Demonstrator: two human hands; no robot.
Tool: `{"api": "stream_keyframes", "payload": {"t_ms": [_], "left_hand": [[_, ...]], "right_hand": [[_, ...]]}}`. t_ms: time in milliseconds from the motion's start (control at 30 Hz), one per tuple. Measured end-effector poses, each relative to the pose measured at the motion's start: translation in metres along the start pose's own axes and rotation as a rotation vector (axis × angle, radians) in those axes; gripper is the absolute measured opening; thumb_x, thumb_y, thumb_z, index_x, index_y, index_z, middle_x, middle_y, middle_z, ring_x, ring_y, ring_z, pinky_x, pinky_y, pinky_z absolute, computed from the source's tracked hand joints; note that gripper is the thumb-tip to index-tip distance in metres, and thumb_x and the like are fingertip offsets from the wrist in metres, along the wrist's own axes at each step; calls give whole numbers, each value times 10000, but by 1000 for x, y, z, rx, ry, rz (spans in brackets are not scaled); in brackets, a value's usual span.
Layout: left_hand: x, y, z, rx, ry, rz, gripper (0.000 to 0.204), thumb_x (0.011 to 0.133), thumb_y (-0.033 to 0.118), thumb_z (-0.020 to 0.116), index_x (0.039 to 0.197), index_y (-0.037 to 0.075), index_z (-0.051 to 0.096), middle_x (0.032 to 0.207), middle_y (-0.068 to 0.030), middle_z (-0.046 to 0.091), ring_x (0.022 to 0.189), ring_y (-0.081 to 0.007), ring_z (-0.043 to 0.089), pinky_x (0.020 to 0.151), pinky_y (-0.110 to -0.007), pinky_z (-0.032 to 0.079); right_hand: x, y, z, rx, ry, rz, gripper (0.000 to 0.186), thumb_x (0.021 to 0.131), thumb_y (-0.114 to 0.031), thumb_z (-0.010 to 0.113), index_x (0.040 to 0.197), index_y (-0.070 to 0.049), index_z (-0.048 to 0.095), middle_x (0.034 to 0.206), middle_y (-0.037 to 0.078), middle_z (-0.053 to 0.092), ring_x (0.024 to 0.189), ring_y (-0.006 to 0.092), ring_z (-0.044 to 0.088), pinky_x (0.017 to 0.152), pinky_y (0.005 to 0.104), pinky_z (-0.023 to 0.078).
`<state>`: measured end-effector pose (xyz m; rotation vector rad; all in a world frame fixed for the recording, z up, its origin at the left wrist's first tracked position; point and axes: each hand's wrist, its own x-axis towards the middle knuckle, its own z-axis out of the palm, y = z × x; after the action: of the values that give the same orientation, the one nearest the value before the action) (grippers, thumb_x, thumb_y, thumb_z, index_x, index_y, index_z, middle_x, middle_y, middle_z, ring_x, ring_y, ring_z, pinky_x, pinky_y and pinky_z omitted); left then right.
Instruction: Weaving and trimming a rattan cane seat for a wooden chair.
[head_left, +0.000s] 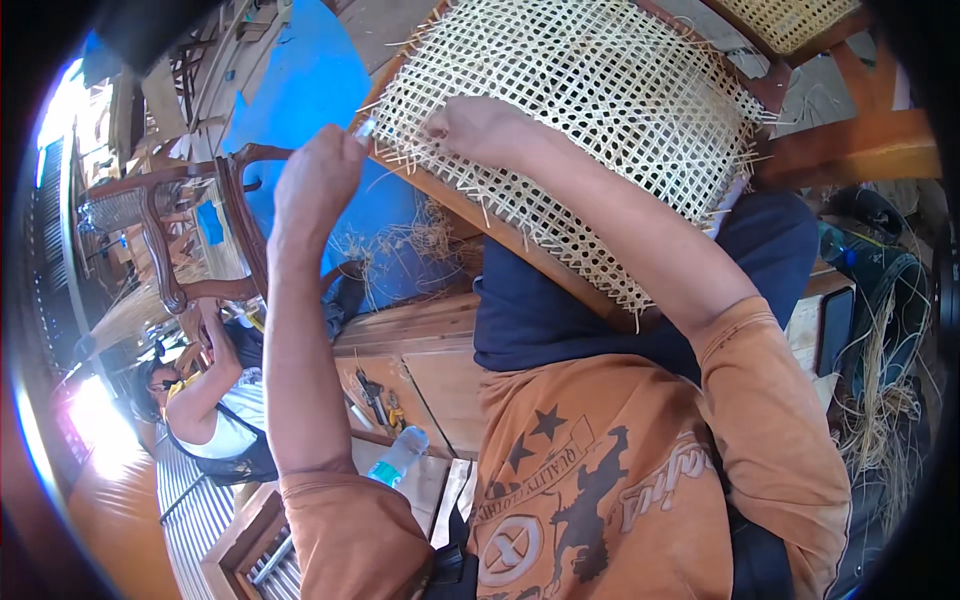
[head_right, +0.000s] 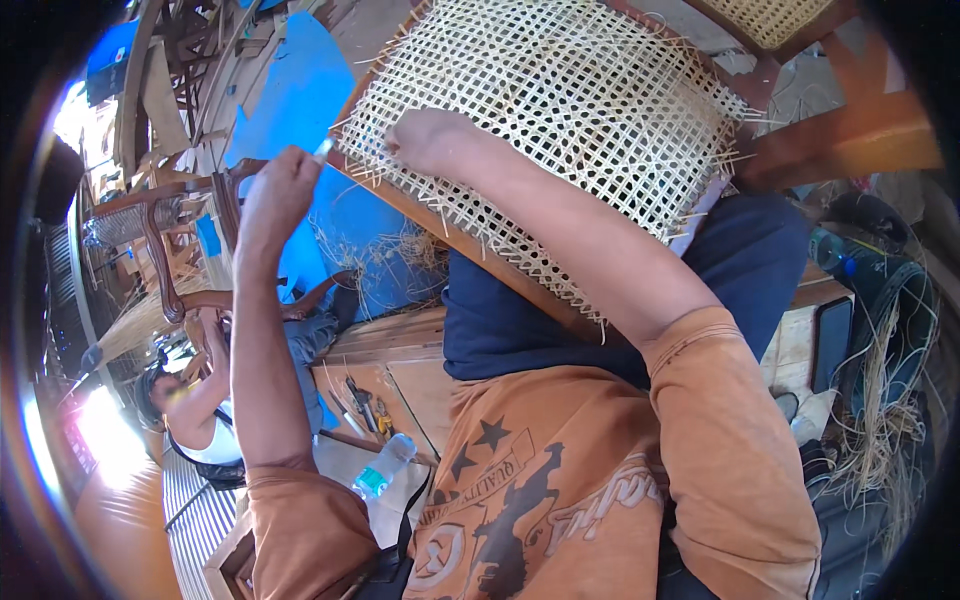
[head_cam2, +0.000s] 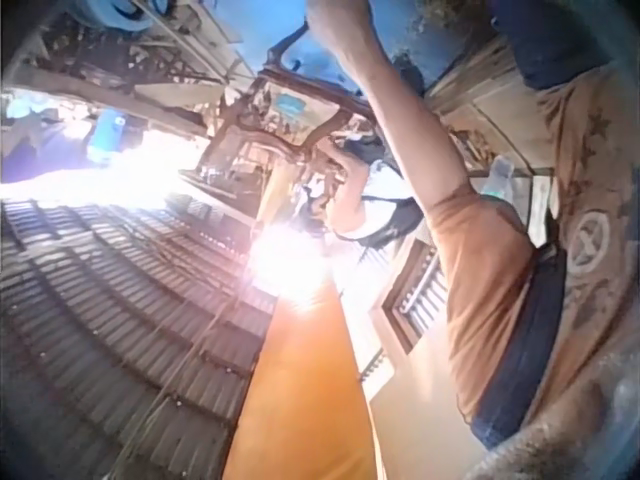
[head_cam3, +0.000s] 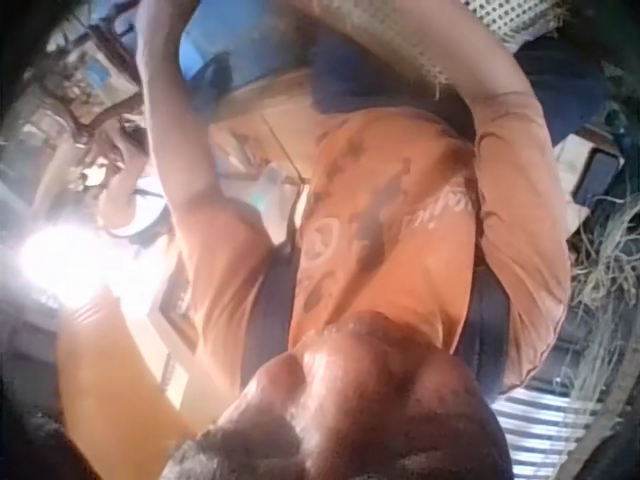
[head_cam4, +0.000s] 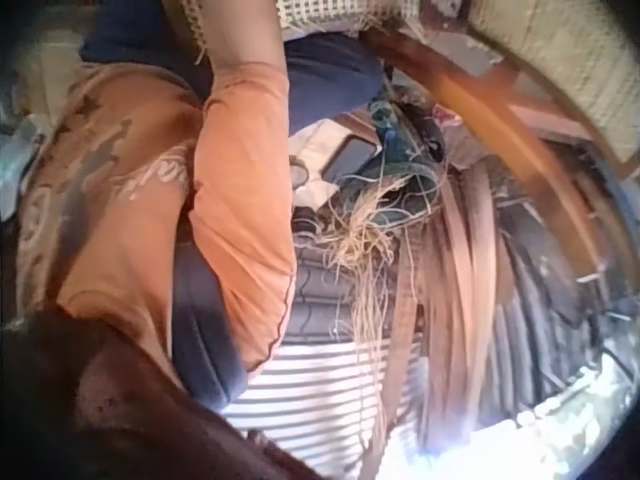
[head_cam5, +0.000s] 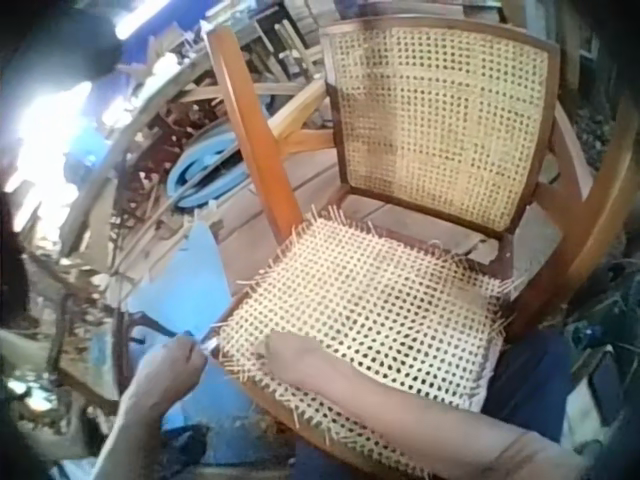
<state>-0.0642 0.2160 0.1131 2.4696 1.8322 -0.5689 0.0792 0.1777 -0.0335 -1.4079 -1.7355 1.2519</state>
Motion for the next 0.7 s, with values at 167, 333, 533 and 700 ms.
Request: {"api": "stream_keyframes", "payload": {"t_ms": [167,333,533,700], "left_hand": [[4,-3,25,-91,-121,105,280,845,247,454,916,12,589,901,-261,613,883,-420,581,760,-491,449],[5,8,24,-43,-239,166,266,831,224,469,890,7,611,894,-246,624,882,-388,601,747,-461,468],[21,58,44,243,-252,249,237,778,126,477,870,19,668,907,-191,656,870,-337,639,742,-438,497],[28,67,50,294,-345,204,223,759,115,505,869,25,678,918,-175,663,876,-314,647,752,-425,503]], "right_hand": [[-2,13,4,-140,-87,-13,136,859,-180,583,913,-78,656,860,94,654,871,223,618,798,371,483],[-3,11,-15,615,125,13,148,862,-237,623,866,-96,665,688,-22,588,619,56,483,603,228,431],[-15,35,-27,141,-13,239,183,820,-253,620,936,-128,686,846,70,675,754,175,625,729,333,482],[-9,26,-30,9,-107,322,215,777,-199,619,958,-100,682,886,110,674,808,224,638,745,352,491]]}}
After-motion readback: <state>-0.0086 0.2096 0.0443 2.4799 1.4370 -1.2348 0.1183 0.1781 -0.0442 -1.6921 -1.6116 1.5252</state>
